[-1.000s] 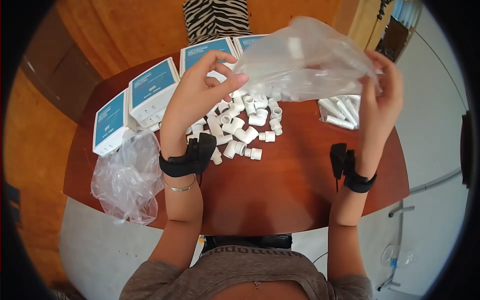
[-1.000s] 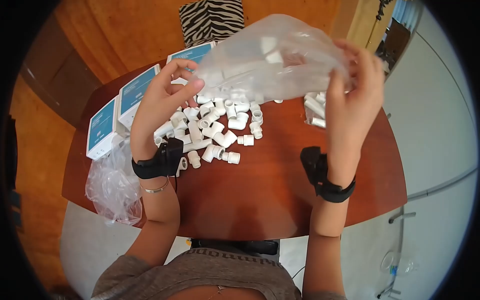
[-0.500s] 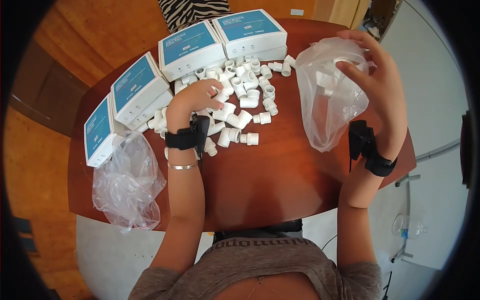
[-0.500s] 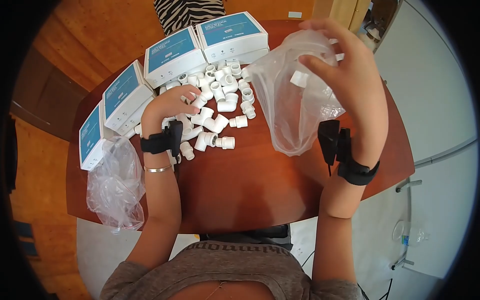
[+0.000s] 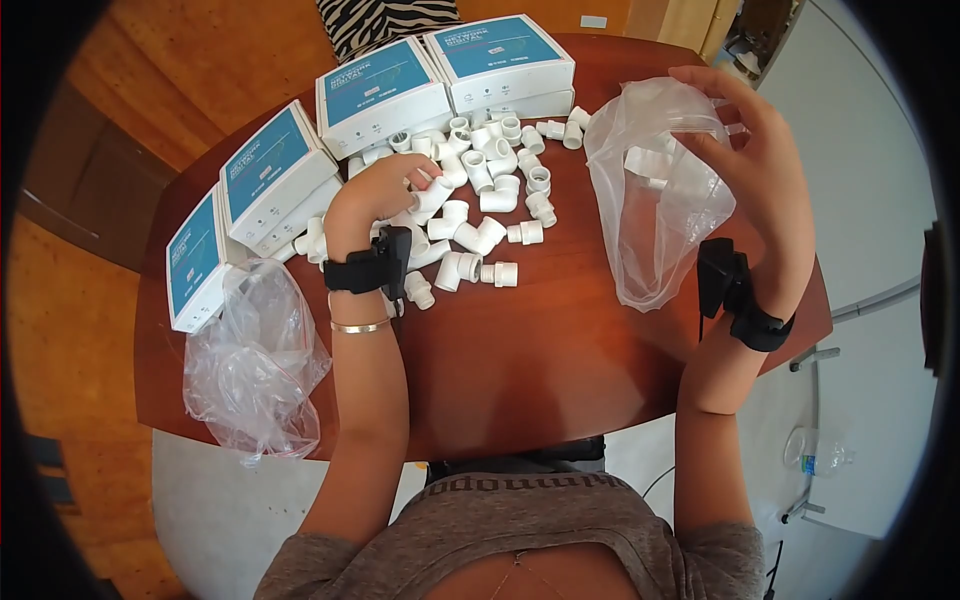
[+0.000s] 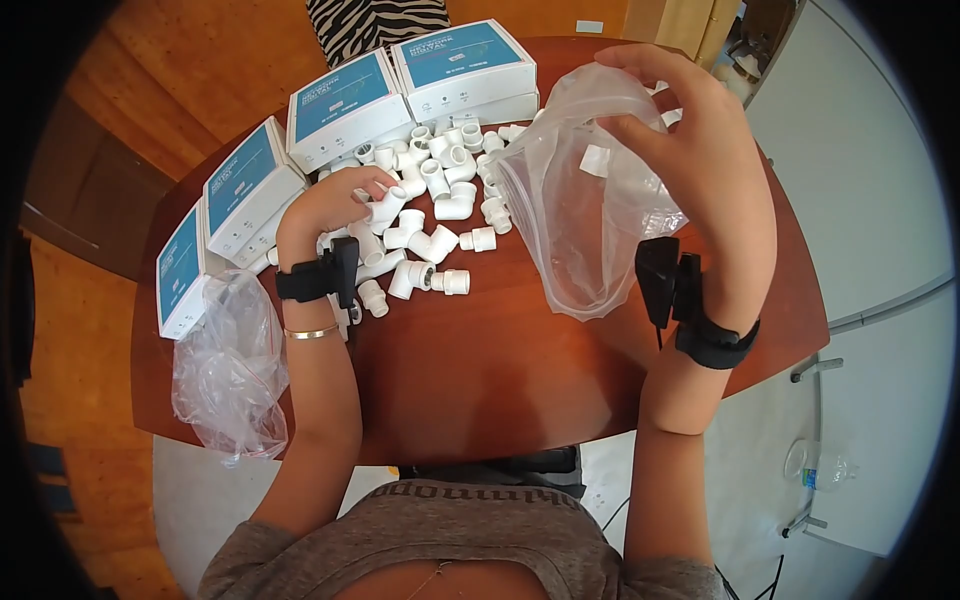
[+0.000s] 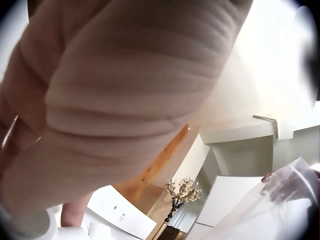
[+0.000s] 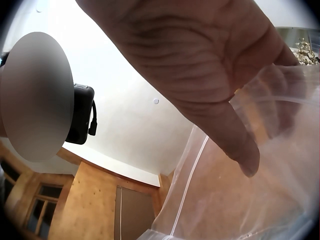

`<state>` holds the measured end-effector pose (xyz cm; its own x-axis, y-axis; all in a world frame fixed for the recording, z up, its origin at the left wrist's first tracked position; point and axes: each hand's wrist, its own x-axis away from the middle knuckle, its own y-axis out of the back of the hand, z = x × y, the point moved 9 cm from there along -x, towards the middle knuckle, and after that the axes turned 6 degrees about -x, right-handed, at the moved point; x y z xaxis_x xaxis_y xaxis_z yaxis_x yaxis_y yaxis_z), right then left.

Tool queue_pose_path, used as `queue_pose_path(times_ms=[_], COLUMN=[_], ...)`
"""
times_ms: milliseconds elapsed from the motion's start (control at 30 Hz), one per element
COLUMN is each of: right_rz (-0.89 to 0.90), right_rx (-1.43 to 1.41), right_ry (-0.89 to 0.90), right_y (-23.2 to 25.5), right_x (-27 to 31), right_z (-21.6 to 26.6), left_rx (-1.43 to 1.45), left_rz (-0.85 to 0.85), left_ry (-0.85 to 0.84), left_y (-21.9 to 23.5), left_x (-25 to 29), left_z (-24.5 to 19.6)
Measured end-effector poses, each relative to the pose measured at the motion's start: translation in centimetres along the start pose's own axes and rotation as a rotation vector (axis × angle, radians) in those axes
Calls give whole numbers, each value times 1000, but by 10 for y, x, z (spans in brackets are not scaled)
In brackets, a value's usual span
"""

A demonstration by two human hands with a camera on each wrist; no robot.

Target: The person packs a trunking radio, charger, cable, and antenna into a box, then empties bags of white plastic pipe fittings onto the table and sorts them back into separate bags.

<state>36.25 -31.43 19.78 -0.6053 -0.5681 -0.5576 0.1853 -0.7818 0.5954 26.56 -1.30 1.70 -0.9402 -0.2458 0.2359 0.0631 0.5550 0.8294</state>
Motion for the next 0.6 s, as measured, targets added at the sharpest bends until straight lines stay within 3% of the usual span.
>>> queue_pose_path(times_ms=[267,433,600], right_rz=[10,6,9], right_rx=[25,21,7], right_ry=[-4,-17,-27], right_y=[2,2,2], right_x=[0,-1,0], right_z=[0,0,-1], left_rx=[15,102,102], left_rz=[-64,-14,-19], left_ry=[-52,110,118], left_y=[2,3,3], left_x=[-5,3,3], left_z=[5,7,9])
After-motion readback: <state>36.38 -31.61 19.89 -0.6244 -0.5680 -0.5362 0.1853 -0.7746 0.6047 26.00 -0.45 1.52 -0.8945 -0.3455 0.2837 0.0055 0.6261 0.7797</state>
